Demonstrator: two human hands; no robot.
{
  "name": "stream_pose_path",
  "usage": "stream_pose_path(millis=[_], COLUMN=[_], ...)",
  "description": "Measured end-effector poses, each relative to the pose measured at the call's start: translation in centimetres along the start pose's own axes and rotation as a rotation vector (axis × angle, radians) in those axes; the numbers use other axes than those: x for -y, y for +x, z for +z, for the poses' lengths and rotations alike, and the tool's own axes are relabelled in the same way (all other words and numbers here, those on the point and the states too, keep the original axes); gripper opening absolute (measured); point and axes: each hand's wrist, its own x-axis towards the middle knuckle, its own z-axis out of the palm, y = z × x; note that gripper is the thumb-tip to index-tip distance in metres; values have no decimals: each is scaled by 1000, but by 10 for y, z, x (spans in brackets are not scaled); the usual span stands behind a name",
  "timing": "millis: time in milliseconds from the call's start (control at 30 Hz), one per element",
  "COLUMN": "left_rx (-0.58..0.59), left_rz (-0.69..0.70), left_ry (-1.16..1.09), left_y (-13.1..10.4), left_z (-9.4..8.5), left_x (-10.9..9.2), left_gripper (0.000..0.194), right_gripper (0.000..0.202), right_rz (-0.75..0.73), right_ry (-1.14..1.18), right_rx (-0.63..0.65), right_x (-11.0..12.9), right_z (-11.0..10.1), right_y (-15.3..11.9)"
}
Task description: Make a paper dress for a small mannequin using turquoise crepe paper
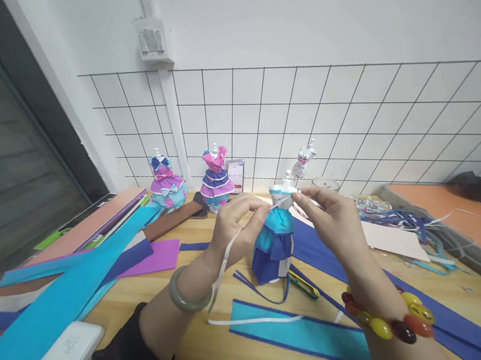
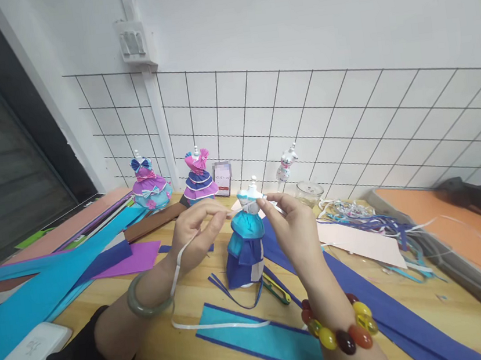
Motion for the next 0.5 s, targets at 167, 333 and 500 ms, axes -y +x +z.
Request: stream_pose_path(millis=[167,333,500], left_rx=[237,528,114], left_rz=[286,444,220], left_ry=[182,414,352], left_y=[-7,-8,-4], left_z=[12,13,9], left_x=[-7,7,13], left_gripper=[17,31,18], right_gripper=[33,33,32], right_rz=[-29,-10,-27], right_ry=[36,47,56], right_rx=[-15,16,40], right_x=[0,-2,0], right_z=[6,4,2], right_y=[-3,-1,-1])
